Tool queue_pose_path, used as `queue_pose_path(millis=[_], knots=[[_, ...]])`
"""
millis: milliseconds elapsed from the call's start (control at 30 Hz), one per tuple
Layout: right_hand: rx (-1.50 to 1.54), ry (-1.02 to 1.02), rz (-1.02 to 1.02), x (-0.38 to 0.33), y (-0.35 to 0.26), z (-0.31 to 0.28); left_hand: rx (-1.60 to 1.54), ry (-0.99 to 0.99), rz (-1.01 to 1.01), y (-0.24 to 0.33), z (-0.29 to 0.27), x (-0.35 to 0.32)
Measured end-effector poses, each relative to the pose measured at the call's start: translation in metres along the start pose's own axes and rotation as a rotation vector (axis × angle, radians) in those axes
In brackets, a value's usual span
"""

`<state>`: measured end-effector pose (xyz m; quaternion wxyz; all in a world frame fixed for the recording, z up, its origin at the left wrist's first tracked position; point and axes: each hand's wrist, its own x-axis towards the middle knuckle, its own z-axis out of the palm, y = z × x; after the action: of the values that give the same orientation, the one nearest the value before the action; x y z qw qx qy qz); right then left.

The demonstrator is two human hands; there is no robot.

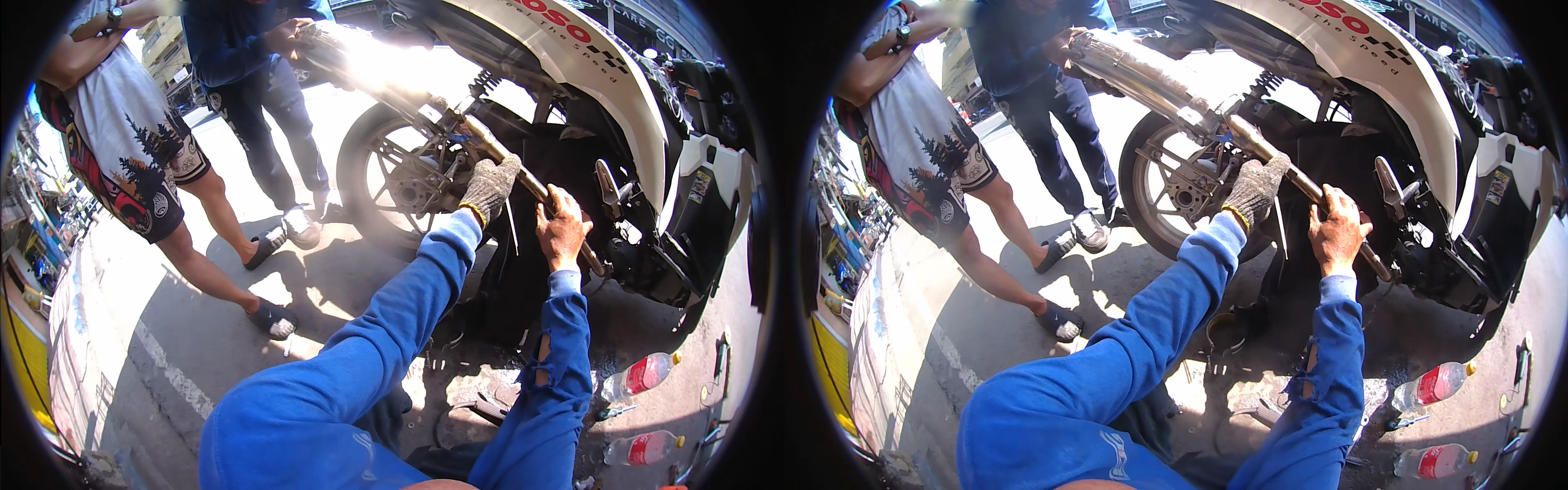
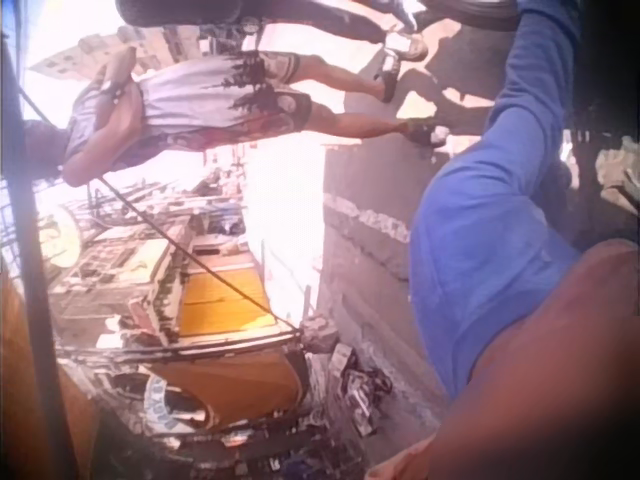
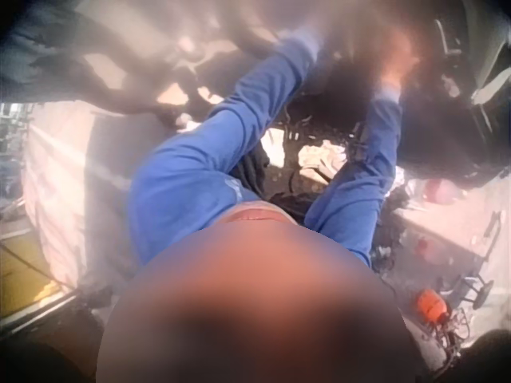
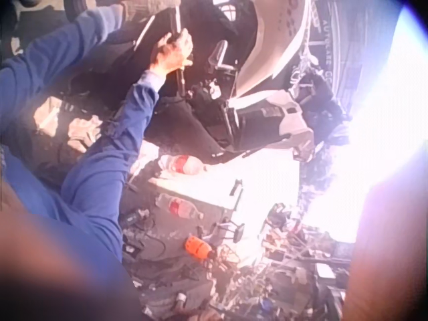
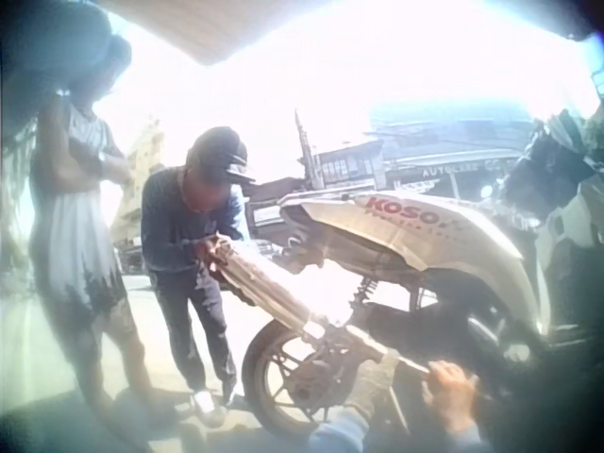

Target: The person sits on the ground and uses a welding torch to heat a section of the motorcycle exhaust pipe. They then use a metal rod to manipulate the heated area and adjust the pipe's position. The person repeatedly heats and adjusts the pipe to reshape it.

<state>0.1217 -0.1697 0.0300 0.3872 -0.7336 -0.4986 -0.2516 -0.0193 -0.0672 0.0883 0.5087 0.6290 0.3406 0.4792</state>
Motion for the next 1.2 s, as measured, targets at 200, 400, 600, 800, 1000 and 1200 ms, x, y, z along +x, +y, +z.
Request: queue_pose_path(millis=[200,400,600,800,1000,1200], knots=[[-0.004,-0.036,-0.018,0.002,0.001,0.000,-0.053,-0.003,0.008,-0.006,0.004,0.003],[-0.018,0.006,-0.036,0.001,0.002,0.002,-0.041,-0.020,-0.021,-0.004,0.005,0.005],[-0.077,-0.033,-0.009,0.003,0.000,0.001,-0.033,-0.018,0.034,-0.002,0.005,0.005],[-0.031,-0.063,0.011,0.005,-0.005,-0.005,-0.048,-0.018,0.014,-0.001,0.004,0.001],[-0.004,0.014,-0.023,0.005,0.001,0.001,-0.072,-0.024,-0.026,-0.004,0.006,0.006],[-0.043,0.019,-0.053,0.002,0.007,0.008,-0.049,-0.045,-0.030,-0.005,0.005,0.006]])
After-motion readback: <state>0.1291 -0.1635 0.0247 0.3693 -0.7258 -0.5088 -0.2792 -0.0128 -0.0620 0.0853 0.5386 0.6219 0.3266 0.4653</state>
